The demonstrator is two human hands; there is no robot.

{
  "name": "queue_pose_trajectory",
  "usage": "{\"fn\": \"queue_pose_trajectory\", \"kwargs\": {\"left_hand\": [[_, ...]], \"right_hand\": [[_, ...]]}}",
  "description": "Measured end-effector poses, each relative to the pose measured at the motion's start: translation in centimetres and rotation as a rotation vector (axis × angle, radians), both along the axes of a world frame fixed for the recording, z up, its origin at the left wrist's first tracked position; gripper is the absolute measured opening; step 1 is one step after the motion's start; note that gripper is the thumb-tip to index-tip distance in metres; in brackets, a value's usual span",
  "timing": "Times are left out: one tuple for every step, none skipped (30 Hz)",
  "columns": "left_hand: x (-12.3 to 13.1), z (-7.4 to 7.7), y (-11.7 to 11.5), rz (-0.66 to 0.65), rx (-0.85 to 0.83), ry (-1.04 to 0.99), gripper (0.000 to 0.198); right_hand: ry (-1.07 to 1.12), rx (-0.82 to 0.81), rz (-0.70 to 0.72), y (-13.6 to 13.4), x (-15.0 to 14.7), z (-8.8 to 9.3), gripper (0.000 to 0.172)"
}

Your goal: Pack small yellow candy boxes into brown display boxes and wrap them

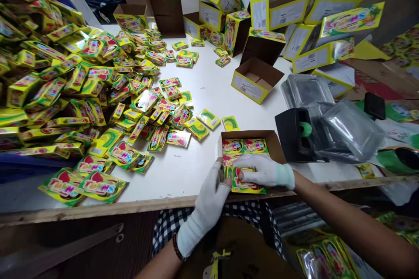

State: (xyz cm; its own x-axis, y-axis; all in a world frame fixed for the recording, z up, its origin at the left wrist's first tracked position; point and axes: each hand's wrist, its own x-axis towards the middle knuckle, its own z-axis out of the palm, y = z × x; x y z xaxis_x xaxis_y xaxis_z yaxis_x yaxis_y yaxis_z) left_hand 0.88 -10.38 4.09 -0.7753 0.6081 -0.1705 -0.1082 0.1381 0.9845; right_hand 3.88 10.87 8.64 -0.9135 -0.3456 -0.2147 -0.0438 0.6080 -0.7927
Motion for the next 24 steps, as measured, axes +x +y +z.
{"fn": "queue_pose_trajectory", "kwargs": {"left_hand": [[0.2,-0.2,-0.1,-0.002,-0.019,0.003,0.064],[0.4,-0.4,-0.3,0.000,-0.032,0.002,0.064],[0.6,-0.6,-0.4,0.003,-0.038,-0.004,0.063],[0.8,-0.8,-0.5,0.002,-0.041,-0.010,0.062],[1.1,-1.0,-0.5,-0.004,-0.044,-0.010,0.060],[1.4,-1.1,-0.6,-0.011,-0.050,-0.002,0.059],[1.7,-1.2,-0.7,-0.013,-0.058,0.015,0.059],[1.9,-1.2,-0.8,-0.015,-0.068,0.041,0.058],[1.9,-1.2,-0.9,-0.019,-0.079,0.075,0.058],[1.8,-1.2,-1.1,-0.036,-0.090,0.116,0.057],[1.2,-1.1,-1.3,-0.067,-0.099,0.165,0.056],[0.3,-1.0,-1.6,-0.102,-0.113,0.231,0.054],[-1.0,-0.8,-1.9,-0.126,-0.140,0.322,0.052],[-2.8,-0.5,-2.3,-0.126,-0.190,0.437,0.049],[-4.8,-0.2,-2.6,-0.115,-0.271,0.565,0.045],[-7.1,0.2,-3.0,-0.076,-0.381,0.712,0.042],[-9.3,0.6,-3.4,-0.054,-0.532,0.836,0.040],[-11.4,1.0,-3.6,-0.105,-0.697,0.933,0.039],[-13.2,1.3,-3.8,-0.139,-0.833,1.011,0.039],[-14.7,1.6,-3.9,-0.178,-0.935,1.059,0.040],[-15.7,1.8,-4.0,-0.206,-0.994,1.086,0.041],[-16.3,2.0,-4.1,-0.214,-1.017,1.099,0.039],[-16.5,2.0,-4.1,-0.215,-1.016,1.099,0.036],[-16.3,2.0,-4.3,-0.213,-1.009,1.094,0.031]], "right_hand": [[0.018,0.034,0.015,0.0,0.0,-0.2,0.046],[0.025,0.063,0.032,0.2,0.0,-0.5,0.047],[0.031,0.087,0.058,0.3,-0.1,-0.7,0.048],[0.046,0.106,0.088,0.3,-0.2,-1.0,0.048],[0.070,0.128,0.114,0.2,-0.3,-1.3,0.045],[0.103,0.153,0.123,-0.1,-0.4,-1.5,0.042],[0.142,0.181,0.114,-0.5,-0.4,-1.7,0.039],[0.182,0.212,0.088,-1.1,-0.4,-1.9,0.039],[0.216,0.246,0.053,-1.6,-0.2,-2.0,0.041],[0.243,0.278,0.017,-2.2,0.0,-2.1,0.043],[0.264,0.310,-0.017,-2.7,0.2,-2.2,0.044],[0.282,0.340,-0.044,-3.0,0.4,-2.3,0.045],[0.297,0.371,-0.060,-3.2,0.7,-2.4,0.046],[0.307,0.399,-0.067,-3.3,0.8,-2.5,0.046],[0.313,0.420,-0.066,-3.4,0.9,-2.5,0.047],[0.315,0.429,-0.057,-3.4,0.9,-2.6,0.047],[0.313,0.429,-0.045,-3.3,0.9,-2.6,0.048],[0.308,0.422,-0.035,-3.3,0.8,-2.6,0.049],[0.303,0.412,-0.030,-3.3,0.7,-2.7,0.049],[0.295,0.402,-0.028,-3.3,0.6,-2.7,0.049],[0.284,0.392,-0.029,-3.2,0.6,-2.7,0.049],[0.270,0.382,-0.030,-3.0,0.5,-2.6,0.049],[0.254,0.370,-0.030,-2.8,0.5,-2.5,0.049],[0.236,0.355,-0.027,-2.6,0.5,-2.3,0.048]]}}
